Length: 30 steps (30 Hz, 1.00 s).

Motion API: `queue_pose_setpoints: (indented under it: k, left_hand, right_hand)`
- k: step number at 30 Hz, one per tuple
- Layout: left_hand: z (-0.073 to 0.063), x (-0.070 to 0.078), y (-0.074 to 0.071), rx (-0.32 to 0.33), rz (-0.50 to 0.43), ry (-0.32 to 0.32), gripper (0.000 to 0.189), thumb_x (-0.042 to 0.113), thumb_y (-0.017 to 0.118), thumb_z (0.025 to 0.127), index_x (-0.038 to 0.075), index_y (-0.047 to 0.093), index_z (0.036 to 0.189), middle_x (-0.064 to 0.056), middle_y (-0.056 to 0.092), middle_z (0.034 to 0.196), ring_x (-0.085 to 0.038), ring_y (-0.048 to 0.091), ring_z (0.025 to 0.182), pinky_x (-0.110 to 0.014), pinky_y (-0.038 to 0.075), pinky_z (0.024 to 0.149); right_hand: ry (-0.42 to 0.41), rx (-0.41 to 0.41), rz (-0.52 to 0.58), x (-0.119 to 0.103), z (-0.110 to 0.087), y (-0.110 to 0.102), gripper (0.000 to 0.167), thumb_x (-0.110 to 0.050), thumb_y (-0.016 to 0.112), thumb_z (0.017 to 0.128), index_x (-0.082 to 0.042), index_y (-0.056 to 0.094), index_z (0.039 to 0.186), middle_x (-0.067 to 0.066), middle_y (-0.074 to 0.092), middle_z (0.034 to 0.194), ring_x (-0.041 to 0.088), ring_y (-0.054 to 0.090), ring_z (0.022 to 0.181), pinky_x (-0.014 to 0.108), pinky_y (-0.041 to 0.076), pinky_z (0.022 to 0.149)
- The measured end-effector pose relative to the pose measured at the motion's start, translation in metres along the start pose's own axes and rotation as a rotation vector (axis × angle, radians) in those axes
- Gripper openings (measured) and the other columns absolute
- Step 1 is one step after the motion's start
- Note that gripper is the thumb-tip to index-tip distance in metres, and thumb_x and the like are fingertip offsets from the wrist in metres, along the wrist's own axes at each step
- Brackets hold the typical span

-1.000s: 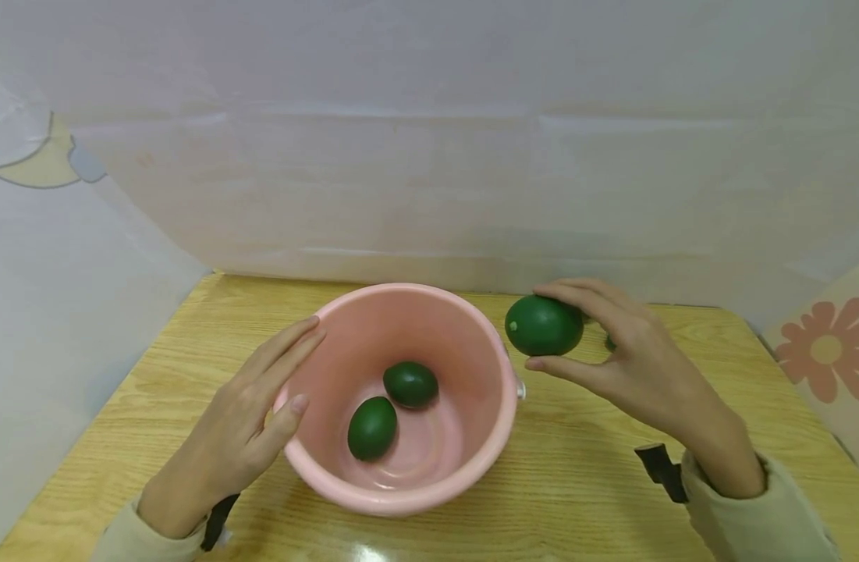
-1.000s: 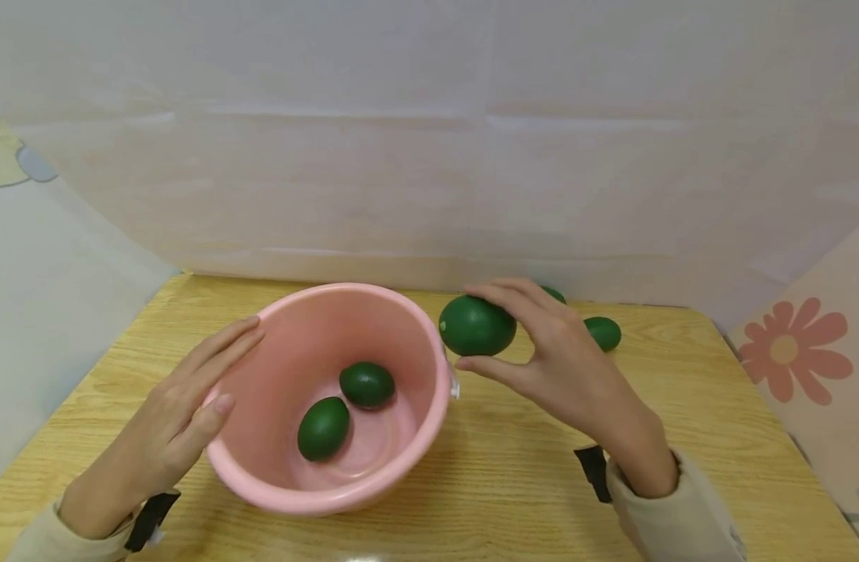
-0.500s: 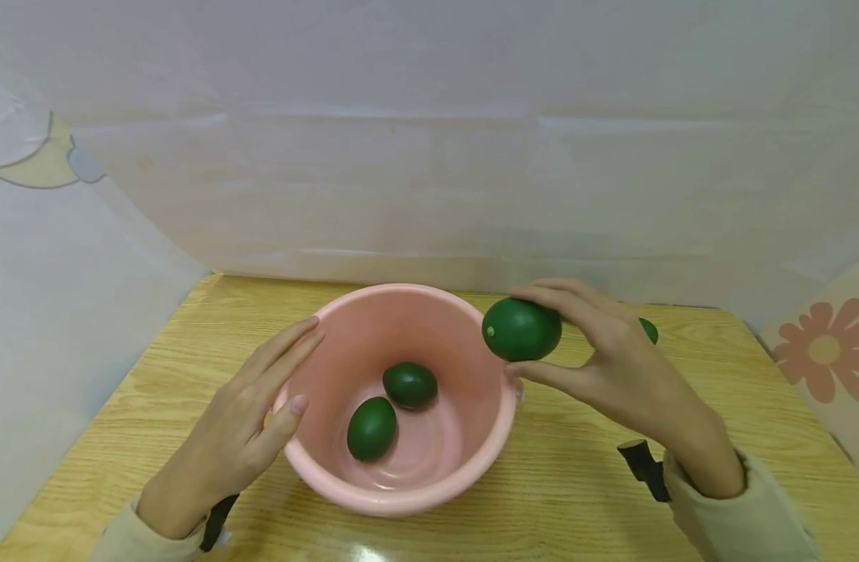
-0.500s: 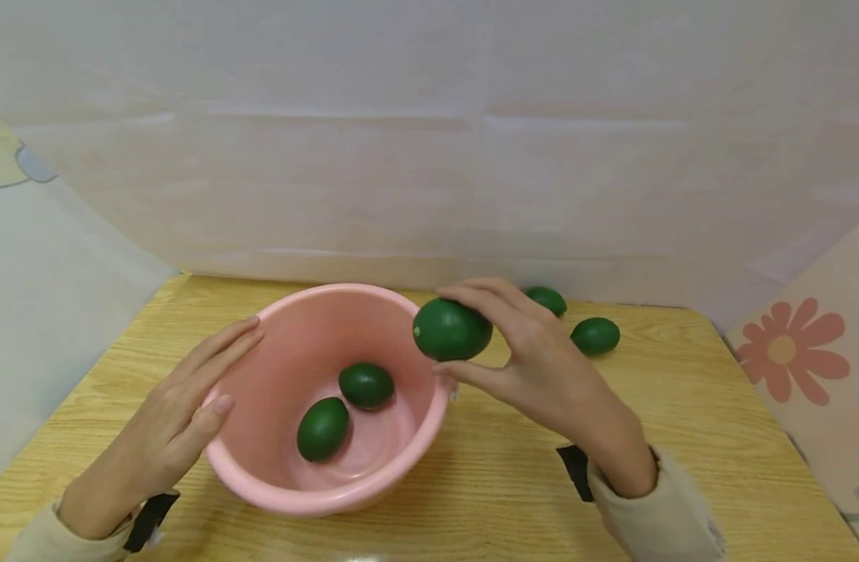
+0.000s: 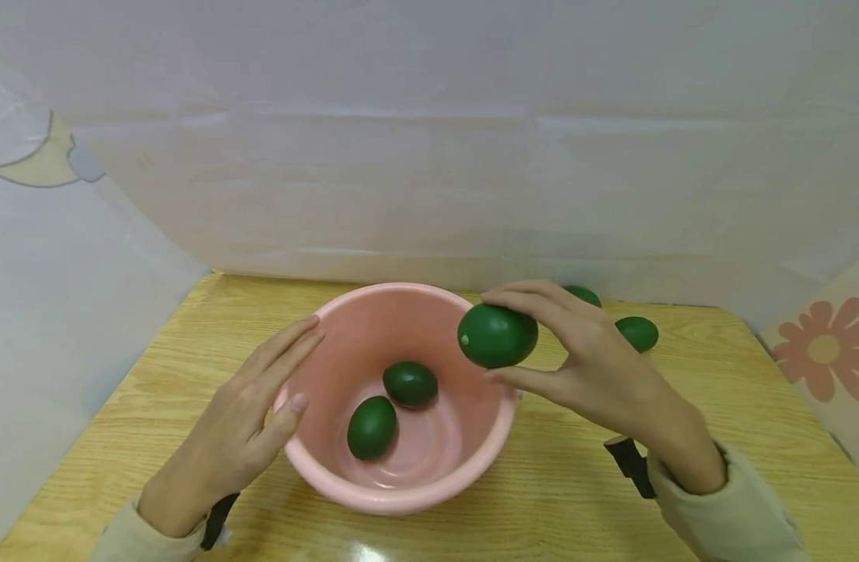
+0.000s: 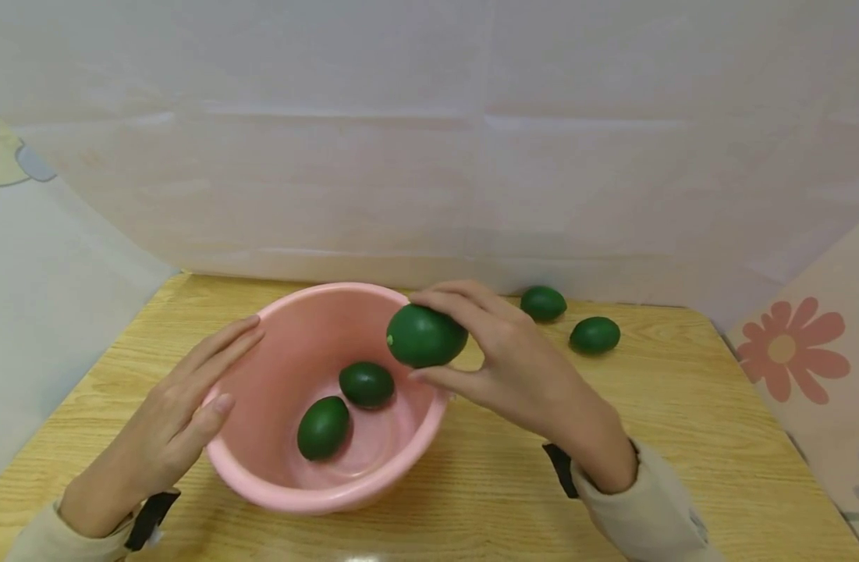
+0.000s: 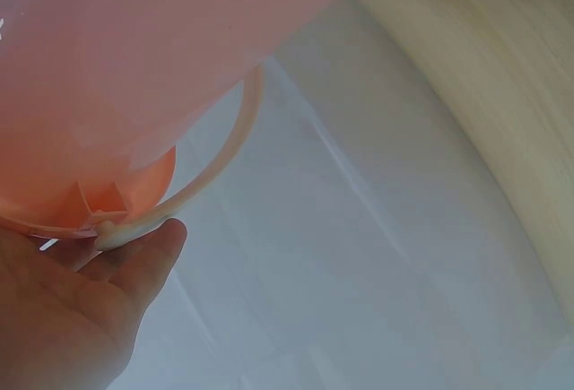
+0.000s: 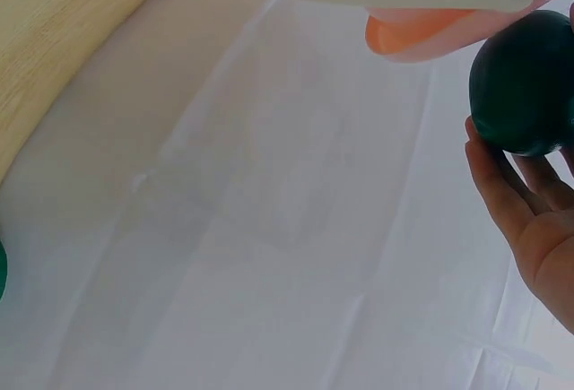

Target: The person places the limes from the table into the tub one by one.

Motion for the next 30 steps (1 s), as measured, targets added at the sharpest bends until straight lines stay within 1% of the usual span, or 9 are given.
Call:
queue_pose_setpoints:
  k: [4, 10, 14, 20, 25, 30]
  left_hand:
    - [0.000, 0.000, 0.000, 0.001, 0.000, 0.001, 0.063, 0.012, 0.057, 0.091, 0.010, 0.041, 0.152, -0.008, 0.036, 0.159, -0.022, 0.035, 0.146, -0.015, 0.018, 0.121]
    - [0.000, 0.000, -0.001, 0.003, -0.003, 0.000, 0.064, 0.012, 0.057, 0.091, 0.010, 0.041, 0.152, -0.007, 0.036, 0.159, -0.021, 0.036, 0.146, -0.015, 0.018, 0.121]
    - [0.000, 0.000, 0.000, 0.001, -0.004, -0.003, 0.064, 0.011, 0.058, 0.090, 0.010, 0.041, 0.152, -0.007, 0.036, 0.159, -0.021, 0.036, 0.146, -0.014, 0.018, 0.120]
    - [0.000, 0.000, 0.000, 0.000, -0.004, -0.006, 0.064, 0.011, 0.058, 0.091, 0.011, 0.041, 0.152, -0.007, 0.036, 0.159, -0.022, 0.037, 0.145, -0.014, 0.018, 0.120]
    - [0.001, 0.000, 0.000, 0.002, 0.001, -0.005, 0.063, 0.011, 0.058, 0.091, 0.010, 0.041, 0.152, -0.007, 0.036, 0.159, -0.022, 0.037, 0.145, -0.014, 0.018, 0.120]
    - [0.000, -0.001, 0.000, 0.001, -0.002, -0.001, 0.063, 0.011, 0.058, 0.090, 0.010, 0.042, 0.151, -0.008, 0.037, 0.159, -0.022, 0.037, 0.145, -0.014, 0.018, 0.120]
  right_hand:
    - [0.005, -0.024, 0.003, -0.002, 0.003, 0.003, 0.073, -0.019, 0.091, 0.069, -0.013, 0.060, 0.134, 0.001, 0.060, 0.131, 0.010, 0.060, 0.116, 0.012, 0.046, 0.097]
    - [0.014, -0.063, 0.029, -0.005, 0.008, 0.009, 0.070, -0.024, 0.088, 0.073, -0.015, 0.058, 0.136, 0.000, 0.058, 0.133, 0.008, 0.061, 0.115, 0.015, 0.049, 0.095]
    - [0.035, -0.095, 0.026, -0.006, 0.011, 0.013, 0.069, -0.029, 0.087, 0.074, -0.019, 0.058, 0.136, -0.003, 0.057, 0.134, 0.007, 0.060, 0.115, 0.020, 0.051, 0.094]
    - [0.049, -0.148, 0.029, -0.007, 0.017, 0.019, 0.067, -0.033, 0.085, 0.077, -0.022, 0.057, 0.136, -0.006, 0.056, 0.135, 0.007, 0.058, 0.118, 0.029, 0.050, 0.100]
    - [0.061, -0.174, 0.024, -0.007, 0.020, 0.025, 0.066, -0.036, 0.084, 0.078, -0.024, 0.057, 0.137, -0.009, 0.057, 0.134, 0.005, 0.059, 0.115, 0.030, 0.051, 0.099]
    - [0.067, -0.187, 0.026, -0.006, 0.021, 0.030, 0.065, -0.036, 0.084, 0.078, -0.023, 0.058, 0.136, -0.007, 0.057, 0.135, 0.007, 0.059, 0.116, 0.031, 0.052, 0.098]
Point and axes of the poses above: each hand's wrist, its own z-axis towards the middle knuckle, its own y-axis out of the palm, x = y × z, the point moved 4 cm from there along z, towards the middle knuckle
